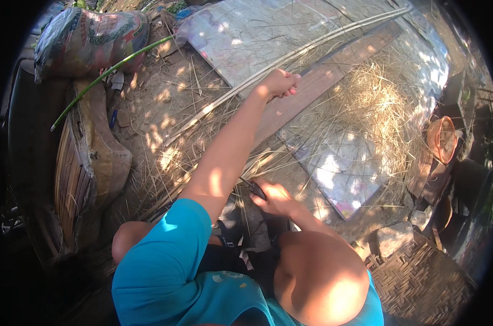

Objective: The person sits on the ground and uses a knife to split long bamboo strips into thinner pieces. They repeatedly scrape the strips against a wooden board, gather the processed pieces, and bundle them together.

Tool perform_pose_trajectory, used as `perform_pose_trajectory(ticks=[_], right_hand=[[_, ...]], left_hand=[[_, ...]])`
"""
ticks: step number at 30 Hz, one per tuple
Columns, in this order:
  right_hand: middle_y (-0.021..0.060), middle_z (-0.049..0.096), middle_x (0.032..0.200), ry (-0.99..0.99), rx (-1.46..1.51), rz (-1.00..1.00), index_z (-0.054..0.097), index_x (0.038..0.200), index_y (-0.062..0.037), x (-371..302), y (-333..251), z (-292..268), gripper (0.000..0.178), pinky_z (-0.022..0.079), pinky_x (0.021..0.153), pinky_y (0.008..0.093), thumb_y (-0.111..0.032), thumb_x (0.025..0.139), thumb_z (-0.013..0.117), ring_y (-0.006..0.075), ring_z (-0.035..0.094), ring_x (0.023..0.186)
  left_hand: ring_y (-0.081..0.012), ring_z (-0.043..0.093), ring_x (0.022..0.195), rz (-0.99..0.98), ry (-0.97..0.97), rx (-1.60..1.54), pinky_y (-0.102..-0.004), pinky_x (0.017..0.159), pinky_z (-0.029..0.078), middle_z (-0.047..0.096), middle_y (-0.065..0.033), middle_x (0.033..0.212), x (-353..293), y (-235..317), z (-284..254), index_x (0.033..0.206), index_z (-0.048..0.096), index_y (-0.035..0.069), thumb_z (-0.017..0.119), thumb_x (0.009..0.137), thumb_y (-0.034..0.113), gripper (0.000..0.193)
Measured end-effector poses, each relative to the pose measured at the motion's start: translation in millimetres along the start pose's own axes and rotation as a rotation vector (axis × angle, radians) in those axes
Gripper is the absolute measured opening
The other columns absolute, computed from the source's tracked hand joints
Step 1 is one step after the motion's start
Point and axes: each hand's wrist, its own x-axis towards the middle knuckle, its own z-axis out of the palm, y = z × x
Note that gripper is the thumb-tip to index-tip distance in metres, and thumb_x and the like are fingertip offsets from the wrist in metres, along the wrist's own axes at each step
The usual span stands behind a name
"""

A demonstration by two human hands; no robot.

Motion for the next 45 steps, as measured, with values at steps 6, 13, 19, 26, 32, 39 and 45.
perform_pose_trajectory(ticks=[6, 13, 19, 26, 32, 39, 45], right_hand=[[0.0119, 0.067, 0.096, -0.003, 0.651, 0.336, 0.048, 0.132, 0.0032, 19, 29, -60, 0.039, 0.055, 0.063, 0.0303, -0.02, 0.102, 0.057, 0.016, 0.065, 0.07], [0.0178, 0.069, 0.109, 0.137, 0.439, 0.182, 0.051, 0.131, 0.0043, 41, 52, -43, 0.043, 0.058, 0.071, 0.0338, -0.022, 0.098, 0.059, 0.0218, 0.07, 0.088], [0.0171, 0.07, 0.104, -0.348, 0.037, -0.013, 0.055, 0.132, 0.0012, 18, 17, -20, 0.042, 0.056, 0.079, 0.0387, -0.027, 0.1, 0.057, 0.0273, 0.069, 0.091], [0.0119, 0.069, 0.09, 0.073, 0.465, 0.327, 0.055, 0.123, 0.0044, 32, 7, -16, 0.037, 0.055, 0.063, 0.0324, -0.027, 0.102, 0.056, 0.0173, 0.067, 0.069], [0.0116, 0.071, 0.086, -0.327, 0.169, 0.214, 0.05, 0.139, -0.0014, 22, 45, -16, 0.043, 0.057, 0.068, 0.033, -0.02, 0.1, 0.057, 0.0181, 0.068, 0.07], [0.0216, 0.064, 0.123, -0.086, 0.206, 0.146, 0.043, 0.146, 0.0003, 19, 32, 12, 0.05, 0.052, 0.095, 0.0428, -0.017, 0.101, 0.055, 0.0315, 0.064, 0.11], [0.0207, 0.061, 0.129, -0.286, 0.124, 0.161, 0.053, 0.134, 0.0026, 41, 13, -25, 0.042, 0.047, 0.099, 0.0412, -0.02, 0.099, 0.058, 0.0308, 0.057, 0.121]], left_hand=[[-0.0385, 0.07, 0.103, 0.073, 0.346, 0.441, -0.0497, 0.09, 0.055, 0.072, -0.0201, 0.113, 27, -47, 79, 0.112, 0.074, 0.005, 0.059, 0.1, 0.041, 0.04], [-0.0392, 0.068, 0.109, -0.02, 0.317, 0.393, -0.0513, 0.094, 0.053, 0.071, -0.0202, 0.114, 22, -30, 96, 0.115, 0.072, 0.007, 0.058, 0.101, 0.039, 0.037], [-0.0364, 0.068, 0.112, 0.023, 0.287, 0.51, -0.0476, 0.094, 0.054, 0.071, -0.0183, 0.117, 15, -17, 87, 0.12, 0.067, 0.004, 0.048, 0.106, 0.037, 0.04], [-0.0386, 0.067, 0.11, 0.05, 0.3, 0.557, -0.0501, 0.095, 0.051, 0.071, -0.0199, 0.113, 26, -30, 69, 0.125, 0.061, 0.006, 0.039, 0.108, 0.041, 0.045], [-0.0383, 0.067, 0.111, 0.101, 0.215, 0.548, -0.0489, 0.098, 0.051, 0.072, -0.0177, 0.113, 6, -20, 72, 0.124, 0.064, 0.004, 0.042, 0.107, 0.036, 0.042], [-0.037, 0.067, 0.11, 0.128, 0.221, 0.526, -0.0477, 0.1, 0.05, 0.071, -0.0194, 0.115, -5, -17, 61, 0.121, 0.069, 0.005, 0.044, 0.106, 0.041, 0.046], [-0.0363, 0.068, 0.107, 0.149, 0.209, 0.619, -0.0475, 0.098, 0.05, 0.073, -0.0189, 0.111, -4, -25, 66, 0.115, 0.07, 0.003, 0.044, 0.106, 0.044, 0.05]])
